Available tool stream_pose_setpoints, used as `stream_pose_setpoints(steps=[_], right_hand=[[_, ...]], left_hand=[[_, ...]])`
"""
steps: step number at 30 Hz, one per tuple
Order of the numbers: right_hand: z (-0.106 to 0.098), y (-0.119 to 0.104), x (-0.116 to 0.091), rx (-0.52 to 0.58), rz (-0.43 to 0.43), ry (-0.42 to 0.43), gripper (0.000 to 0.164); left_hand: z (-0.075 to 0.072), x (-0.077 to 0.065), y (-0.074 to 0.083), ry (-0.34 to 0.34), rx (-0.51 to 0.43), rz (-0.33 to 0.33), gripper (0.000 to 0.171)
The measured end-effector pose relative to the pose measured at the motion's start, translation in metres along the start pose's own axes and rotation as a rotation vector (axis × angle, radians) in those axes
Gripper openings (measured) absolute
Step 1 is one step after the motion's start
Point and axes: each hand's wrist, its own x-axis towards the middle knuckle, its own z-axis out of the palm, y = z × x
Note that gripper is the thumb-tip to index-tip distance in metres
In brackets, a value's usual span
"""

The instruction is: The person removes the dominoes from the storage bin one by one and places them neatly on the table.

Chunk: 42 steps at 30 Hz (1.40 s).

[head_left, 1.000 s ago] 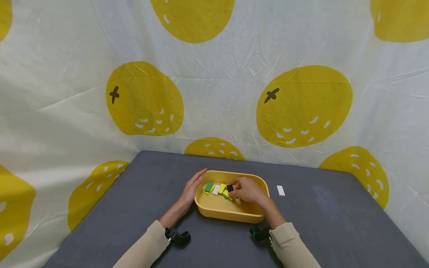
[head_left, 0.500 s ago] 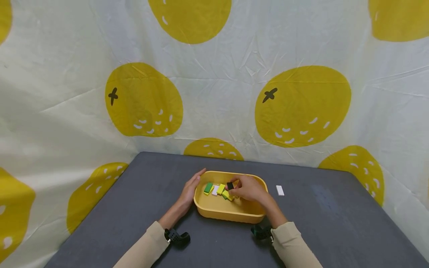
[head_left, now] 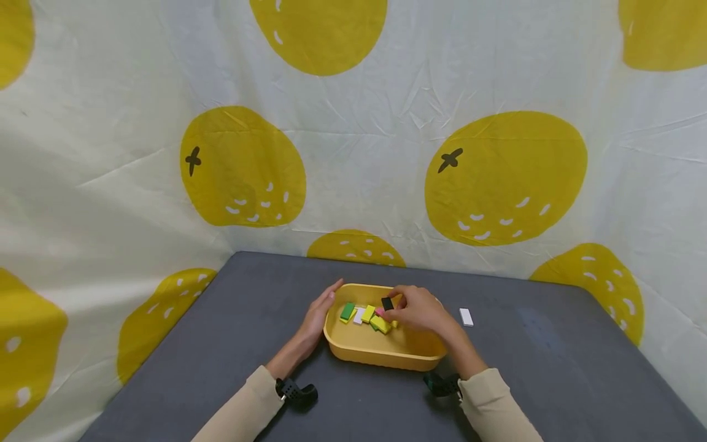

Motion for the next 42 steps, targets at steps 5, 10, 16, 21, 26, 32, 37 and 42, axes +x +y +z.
stream_pose_setpoints(steps=[5, 10, 16, 21, 26, 32, 37, 42], right_hand=[[-0.013, 0.001, -0.008, -0.003, -0.011, 0.013, 0.047], [-0.026, 0.005, -0.016, -0.036, -0.016, 0.029, 0.045], [-0.043, 0.020, -0.024, -0.042, -0.016, 0.050, 0.045], [-0.059, 0.037, -0.034, -0.017, -0.003, 0.070, 0.047], [-0.071, 0.051, -0.045, 0.007, 0.009, 0.085, 0.049], [-0.077, 0.068, -0.055, 0.006, 0.009, 0.096, 0.051], [-0.080, 0.082, -0.061, -0.014, 0.010, 0.088, 0.053], [-0.083, 0.096, -0.065, -0.014, 0.017, 0.089, 0.052]], left_hand=[[0.000, 0.000, -0.001, -0.009, 0.002, 0.001, 0.050], [0.000, 0.000, 0.001, -0.006, 0.002, 0.006, 0.051], [0.001, 0.000, 0.001, -0.010, 0.015, 0.006, 0.050], [0.001, 0.000, 0.001, -0.014, 0.021, 0.007, 0.050], [0.001, 0.001, 0.001, -0.001, 0.039, 0.007, 0.051], [0.000, 0.000, -0.001, 0.007, 0.045, 0.008, 0.051], [0.000, -0.001, -0.001, 0.012, 0.058, 0.004, 0.050], [0.000, -0.001, -0.001, 0.016, 0.055, 0.006, 0.050]])
